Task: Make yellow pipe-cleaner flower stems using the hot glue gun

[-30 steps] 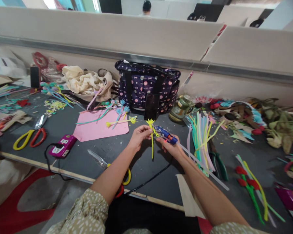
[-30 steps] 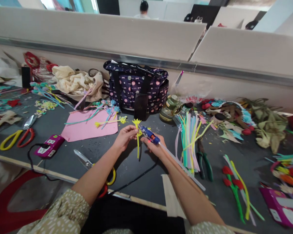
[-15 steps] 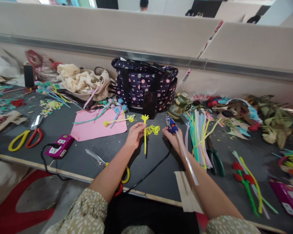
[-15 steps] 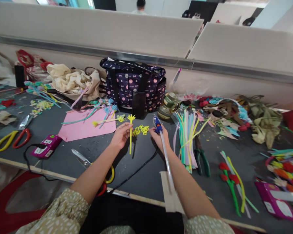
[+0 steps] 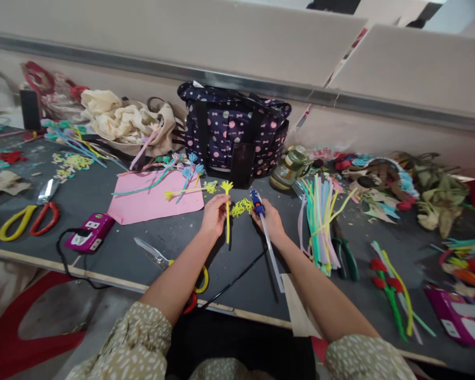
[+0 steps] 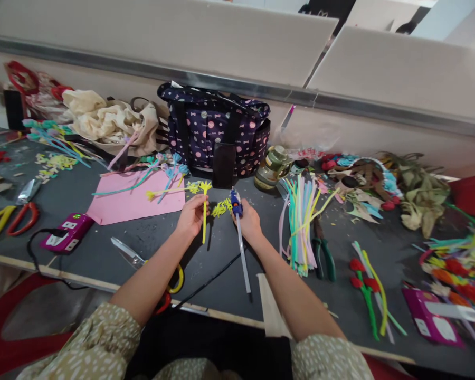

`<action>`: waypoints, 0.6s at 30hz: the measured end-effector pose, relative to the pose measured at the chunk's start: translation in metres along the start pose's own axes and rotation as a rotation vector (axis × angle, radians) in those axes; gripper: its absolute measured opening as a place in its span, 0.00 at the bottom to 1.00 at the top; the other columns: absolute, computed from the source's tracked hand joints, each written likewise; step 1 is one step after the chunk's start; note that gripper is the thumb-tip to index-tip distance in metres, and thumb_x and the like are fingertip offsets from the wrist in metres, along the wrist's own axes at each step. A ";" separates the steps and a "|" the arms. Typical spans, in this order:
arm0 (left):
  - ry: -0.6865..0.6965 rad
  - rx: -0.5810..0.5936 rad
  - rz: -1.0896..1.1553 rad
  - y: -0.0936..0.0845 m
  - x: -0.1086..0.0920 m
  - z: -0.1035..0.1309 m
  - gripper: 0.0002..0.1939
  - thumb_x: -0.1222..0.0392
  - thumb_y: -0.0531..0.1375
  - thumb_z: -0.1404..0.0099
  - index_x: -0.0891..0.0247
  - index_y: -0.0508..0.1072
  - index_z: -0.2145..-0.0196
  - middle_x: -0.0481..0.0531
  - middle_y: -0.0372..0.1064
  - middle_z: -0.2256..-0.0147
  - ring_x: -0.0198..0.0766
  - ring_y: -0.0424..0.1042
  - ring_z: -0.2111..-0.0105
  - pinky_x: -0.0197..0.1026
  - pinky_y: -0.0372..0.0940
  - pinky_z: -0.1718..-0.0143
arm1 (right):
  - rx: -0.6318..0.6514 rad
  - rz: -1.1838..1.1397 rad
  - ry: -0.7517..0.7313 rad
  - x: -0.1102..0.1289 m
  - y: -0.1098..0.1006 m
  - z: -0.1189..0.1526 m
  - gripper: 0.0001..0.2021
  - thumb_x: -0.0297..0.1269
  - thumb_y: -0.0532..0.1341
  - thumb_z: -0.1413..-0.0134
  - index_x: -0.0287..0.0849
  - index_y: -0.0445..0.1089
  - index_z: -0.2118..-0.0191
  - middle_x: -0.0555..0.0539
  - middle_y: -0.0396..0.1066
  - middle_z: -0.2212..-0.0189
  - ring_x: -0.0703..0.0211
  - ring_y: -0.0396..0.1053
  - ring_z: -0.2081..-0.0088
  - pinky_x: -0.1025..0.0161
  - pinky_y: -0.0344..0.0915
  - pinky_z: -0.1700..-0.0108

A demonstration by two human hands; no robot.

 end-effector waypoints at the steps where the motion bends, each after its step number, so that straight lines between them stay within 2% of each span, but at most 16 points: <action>1: -0.004 0.000 0.002 0.000 0.000 0.000 0.12 0.62 0.68 0.56 0.65 0.71 0.73 0.43 0.64 0.79 0.26 0.63 0.81 0.30 0.55 0.82 | 0.005 0.031 0.008 0.001 0.001 0.000 0.11 0.40 0.58 0.51 0.44 0.64 0.61 0.45 0.71 0.69 0.52 0.69 0.67 0.63 0.60 0.67; 6: -0.017 -0.016 -0.003 0.001 0.000 0.002 0.12 0.61 0.68 0.56 0.65 0.71 0.73 0.43 0.65 0.79 0.26 0.62 0.81 0.30 0.55 0.82 | 0.029 0.202 0.068 0.006 0.005 0.002 0.13 0.42 0.57 0.48 0.43 0.63 0.58 0.44 0.72 0.69 0.52 0.69 0.69 0.64 0.53 0.71; 11: -0.010 0.013 0.005 0.001 0.000 0.002 0.12 0.61 0.68 0.56 0.65 0.71 0.74 0.43 0.65 0.79 0.26 0.62 0.82 0.30 0.55 0.82 | 0.021 0.291 0.035 0.009 0.009 0.003 0.11 0.36 0.55 0.47 0.42 0.63 0.57 0.44 0.72 0.69 0.54 0.69 0.70 0.64 0.50 0.72; 15: -0.015 0.031 -0.003 0.001 0.000 0.001 0.13 0.60 0.69 0.55 0.65 0.71 0.73 0.44 0.65 0.78 0.25 0.62 0.81 0.29 0.56 0.81 | -0.019 0.169 0.033 0.006 0.006 0.003 0.10 0.39 0.57 0.50 0.43 0.63 0.61 0.46 0.70 0.73 0.54 0.67 0.72 0.65 0.52 0.72; 18: -0.027 0.067 -0.018 0.001 0.000 0.003 0.13 0.60 0.69 0.55 0.65 0.71 0.72 0.44 0.66 0.78 0.26 0.63 0.80 0.28 0.57 0.80 | -0.107 -0.104 -0.024 0.005 -0.001 0.004 0.10 0.42 0.59 0.51 0.44 0.64 0.64 0.49 0.69 0.73 0.57 0.66 0.72 0.64 0.58 0.70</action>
Point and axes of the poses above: each hand's wrist, its own z-axis away from the middle knuckle, its own y-axis out of the palm, x = y × z, the point moved 1 cm from there along -z, towards the middle knuckle
